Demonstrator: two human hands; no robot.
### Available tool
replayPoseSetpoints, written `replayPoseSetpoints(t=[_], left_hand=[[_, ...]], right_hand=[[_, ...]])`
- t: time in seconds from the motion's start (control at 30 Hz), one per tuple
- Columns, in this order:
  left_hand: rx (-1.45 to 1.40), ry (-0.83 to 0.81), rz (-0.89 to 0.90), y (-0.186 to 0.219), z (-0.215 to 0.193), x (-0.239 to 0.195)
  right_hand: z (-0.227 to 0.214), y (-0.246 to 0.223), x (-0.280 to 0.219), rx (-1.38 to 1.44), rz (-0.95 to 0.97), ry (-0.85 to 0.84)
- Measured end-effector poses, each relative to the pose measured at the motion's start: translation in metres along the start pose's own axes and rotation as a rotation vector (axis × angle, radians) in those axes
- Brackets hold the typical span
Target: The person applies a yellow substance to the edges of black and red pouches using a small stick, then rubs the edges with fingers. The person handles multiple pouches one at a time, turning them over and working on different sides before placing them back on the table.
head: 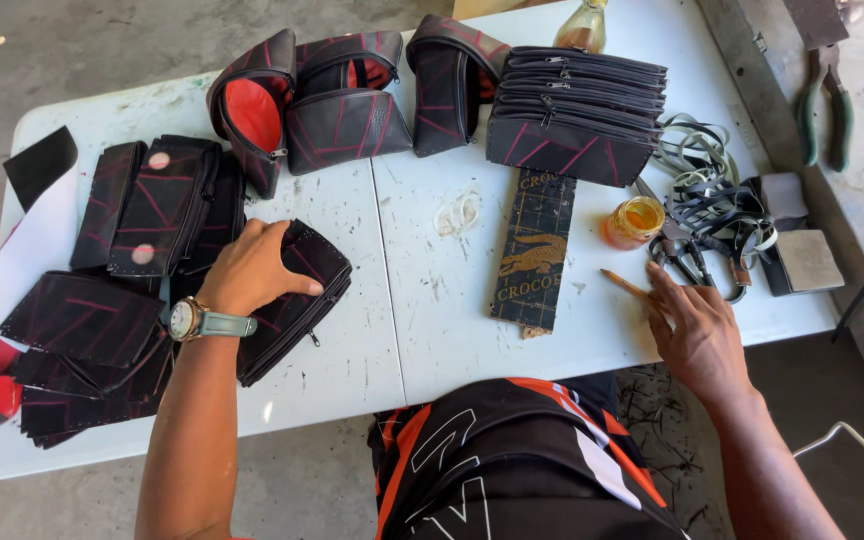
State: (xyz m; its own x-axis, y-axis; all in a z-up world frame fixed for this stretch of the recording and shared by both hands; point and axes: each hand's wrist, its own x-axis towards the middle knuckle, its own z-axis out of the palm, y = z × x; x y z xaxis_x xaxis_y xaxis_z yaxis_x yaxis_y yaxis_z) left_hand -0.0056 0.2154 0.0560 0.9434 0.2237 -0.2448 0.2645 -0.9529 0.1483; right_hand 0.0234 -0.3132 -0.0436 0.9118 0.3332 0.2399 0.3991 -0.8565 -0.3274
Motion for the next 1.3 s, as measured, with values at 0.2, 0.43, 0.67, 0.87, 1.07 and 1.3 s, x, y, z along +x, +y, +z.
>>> replayPoseSetpoints(t=[0.2,0.43,0.67,0.87,1.07,1.3], left_hand=[[0.048,-0.225,-0.093,0.018,0.017,-0.009],[-0.162,0.016,0.134,0.005,0.004,-0.012],[-0.793,0.065,0.181,-0.011,-0.017,0.0],[-1.32,0.101,0.314,0.008,-0.006,0.02],[-1.425,0.094,0.263,0.039,0.033,0.032],[-1.217,0.267,0.526,0.045,0.045,-0.009]], right_hand=[[-0.003,-0.006,0.002,0.02,-0.036,0.025],[-0.017,-0.004,0.004,0.287,0.084,-0.007],[-0.02,-0.006,0.007,0.355,0.069,0.089],[-0.025,-0.006,0.005,0.399,0.017,0.17],[-0.03,-0.003,0.013,0.307,0.033,0.19],[-0.038,0.011,0.025,0.255,0.006,0.33]])
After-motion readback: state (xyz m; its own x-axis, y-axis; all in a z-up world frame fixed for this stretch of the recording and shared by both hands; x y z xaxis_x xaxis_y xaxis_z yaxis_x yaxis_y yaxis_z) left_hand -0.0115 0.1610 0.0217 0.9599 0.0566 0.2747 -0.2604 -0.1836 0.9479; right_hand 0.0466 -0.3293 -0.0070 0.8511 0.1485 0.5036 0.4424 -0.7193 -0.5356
